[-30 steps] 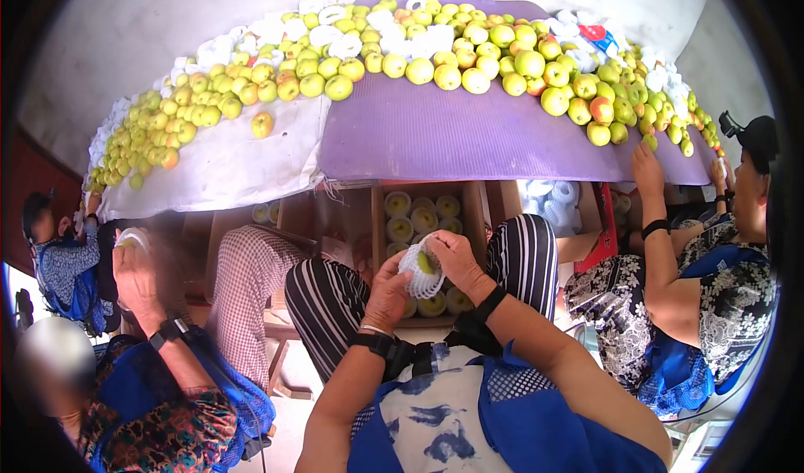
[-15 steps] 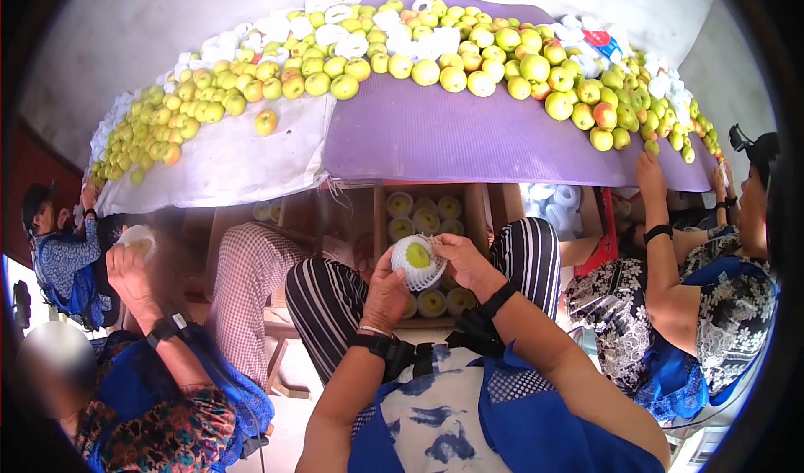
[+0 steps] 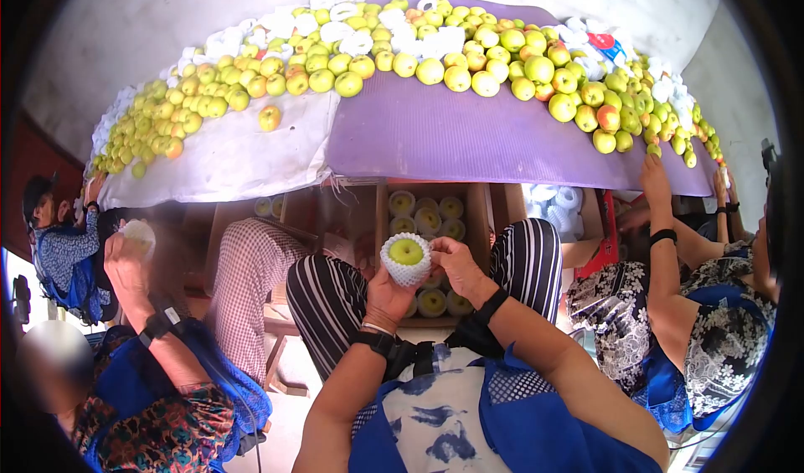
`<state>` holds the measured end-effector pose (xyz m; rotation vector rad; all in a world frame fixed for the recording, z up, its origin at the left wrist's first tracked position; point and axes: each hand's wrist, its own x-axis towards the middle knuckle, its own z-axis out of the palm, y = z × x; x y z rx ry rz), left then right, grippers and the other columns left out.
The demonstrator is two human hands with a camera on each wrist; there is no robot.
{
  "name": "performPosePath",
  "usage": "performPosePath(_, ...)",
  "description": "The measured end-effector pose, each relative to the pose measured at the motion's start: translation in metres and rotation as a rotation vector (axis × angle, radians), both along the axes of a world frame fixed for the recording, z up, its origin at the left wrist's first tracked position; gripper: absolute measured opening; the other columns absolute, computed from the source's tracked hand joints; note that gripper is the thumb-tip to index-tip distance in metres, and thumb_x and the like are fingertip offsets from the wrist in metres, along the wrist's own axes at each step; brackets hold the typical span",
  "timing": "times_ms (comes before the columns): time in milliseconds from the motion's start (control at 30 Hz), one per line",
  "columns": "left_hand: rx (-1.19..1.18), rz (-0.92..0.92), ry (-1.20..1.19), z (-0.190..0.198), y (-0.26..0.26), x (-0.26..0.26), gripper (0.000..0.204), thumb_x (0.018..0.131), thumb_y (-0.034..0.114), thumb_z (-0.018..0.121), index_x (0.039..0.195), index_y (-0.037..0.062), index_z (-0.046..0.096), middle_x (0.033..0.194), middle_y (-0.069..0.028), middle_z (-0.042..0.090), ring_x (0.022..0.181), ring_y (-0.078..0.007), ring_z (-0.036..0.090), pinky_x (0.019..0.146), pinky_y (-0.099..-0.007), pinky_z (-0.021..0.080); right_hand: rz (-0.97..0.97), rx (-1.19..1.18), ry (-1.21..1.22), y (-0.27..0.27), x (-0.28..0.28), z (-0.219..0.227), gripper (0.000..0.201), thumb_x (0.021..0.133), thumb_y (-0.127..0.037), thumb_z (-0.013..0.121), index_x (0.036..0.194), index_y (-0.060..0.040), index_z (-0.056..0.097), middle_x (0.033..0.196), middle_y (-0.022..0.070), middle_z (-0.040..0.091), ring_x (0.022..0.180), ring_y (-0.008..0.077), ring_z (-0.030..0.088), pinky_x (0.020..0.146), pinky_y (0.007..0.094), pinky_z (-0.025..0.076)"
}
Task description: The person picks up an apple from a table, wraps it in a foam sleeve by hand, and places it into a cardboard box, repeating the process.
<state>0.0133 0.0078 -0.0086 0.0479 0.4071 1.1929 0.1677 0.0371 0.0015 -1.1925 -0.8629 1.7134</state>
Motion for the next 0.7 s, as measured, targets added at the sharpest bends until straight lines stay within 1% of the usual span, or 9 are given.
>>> performPosePath(200,-0.038,-0.028,-0.035,-0.003,0.000,-0.004,0.040,0.088,0.033,0.032,0.120,0.0106,0.041,0.124,-0.0122,0.043,0.113,-0.0319,0.042,0.090,-0.0518,0.035,0.083,-0.034,-0.003,-0.002,-0.001,-0.005,0.015,0.075,-0.004,0.059,0.089,-0.0041,0.053,0.078,-0.0007,0.055,0.068,0.0085,0.052,0.059,0.0207,0.043)
performPosePath(267,-0.061,-0.023,-0.016,0.000,0.000,-0.002,0.040,0.088,0.033,0.032,0.120,0.0104,0.041,0.123,-0.0125,0.043,0.112,-0.0323,0.042,0.091,-0.0524,0.034,0.060,0.120,-0.117,-0.005,-0.003,-0.007,0.022,0.071,-0.001,0.060,0.091,-0.0028,0.052,0.077,0.0014,0.055,0.070,0.0103,0.053,0.060,0.0229,0.044)
performPosePath(300,-0.076,-0.014,-0.029,0.000,0.000,-0.002,0.040,0.088,0.033,0.032,0.119,0.0103,0.042,0.122,-0.0127,0.044,0.111,-0.0329,0.043,0.090,-0.0534,0.034,0.060,0.118,-0.117,-0.005,-0.003,-0.007,0.022,0.071,-0.001,0.060,0.091,-0.0028,0.052,0.077,0.0014,0.055,0.070,0.0103,0.053,0.060,0.0229,0.044)
performPosePath(367,-0.092,-0.004,-0.042,-0.002,0.001,-0.002,0.039,0.087,0.033,0.032,0.117,0.0102,0.043,0.121,-0.0130,0.045,0.111,-0.0335,0.043,0.090,-0.0544,0.034,0.123,0.279,-0.507,-0.006,-0.002,-0.008,0.030,0.066,0.001,0.059,0.094,-0.0018,0.050,0.082,0.0070,0.055,0.070,0.0137,0.055,0.063,0.0242,0.046)
performPosePath(500,-0.110,-0.031,-0.005,-0.013,0.003,-0.001,0.037,0.087,0.032,0.032,0.113,0.0098,0.046,0.116,-0.0133,0.048,0.109,-0.0345,0.044,0.088,-0.0557,0.035,0.097,0.439,-0.649,-0.009,-0.001,0.003,0.034,0.063,0.002,0.058,0.096,-0.0017,0.049,0.088,0.0119,0.054,0.074,0.0184,0.056,0.067,0.0263,0.046)
performPosePath(567,-0.142,-0.021,0.017,-0.021,0.003,-0.002,0.036,0.087,0.032,0.033,0.112,0.0100,0.047,0.114,-0.0129,0.049,0.108,-0.0345,0.045,0.087,-0.0561,0.036,0.149,0.478,-0.682,-0.005,0.006,-0.005,0.049,0.062,0.004,0.058,0.108,-0.0041,0.045,0.099,0.0097,0.052,0.083,0.0175,0.055,0.067,0.0272,0.048)
performPosePath(600,-0.189,-0.022,0.051,-0.015,0.003,-0.003,0.035,0.087,0.030,0.034,0.112,0.0092,0.047,0.112,-0.0124,0.051,0.106,-0.0330,0.047,0.086,-0.0530,0.038,0.153,0.477,-0.682,-0.003,0.007,0.004,0.049,0.062,0.004,0.058,0.108,-0.0041,0.045,0.099,0.0097,0.052,0.083,0.0175,0.055,0.067,0.0272,0.048)
performPosePath(667,-0.238,-0.025,0.082,-0.013,0.002,-0.002,0.034,0.087,0.029,0.035,0.111,0.0084,0.047,0.109,-0.0119,0.052,0.103,-0.0316,0.049,0.085,-0.0499,0.041,0.278,0.585,-0.481,-0.002,0.009,0.032,0.062,0.059,-0.001,0.061,0.117,-0.0058,0.040,0.109,0.0158,0.043,0.102,0.0268,0.045,0.088,0.0320,0.038)
performPosePath(700,-0.268,-0.048,0.195,-0.015,0.003,0.000,0.033,0.088,0.029,0.035,0.110,0.0075,0.047,0.106,-0.0111,0.054,0.099,-0.0295,0.052,0.082,-0.0459,0.043,0.278,0.585,-0.485,-0.003,0.007,0.034,0.062,0.059,-0.001,0.061,0.117,-0.0058,0.040,0.109,0.0158,0.043,0.102,0.0268,0.045,0.088,0.0320,0.038)
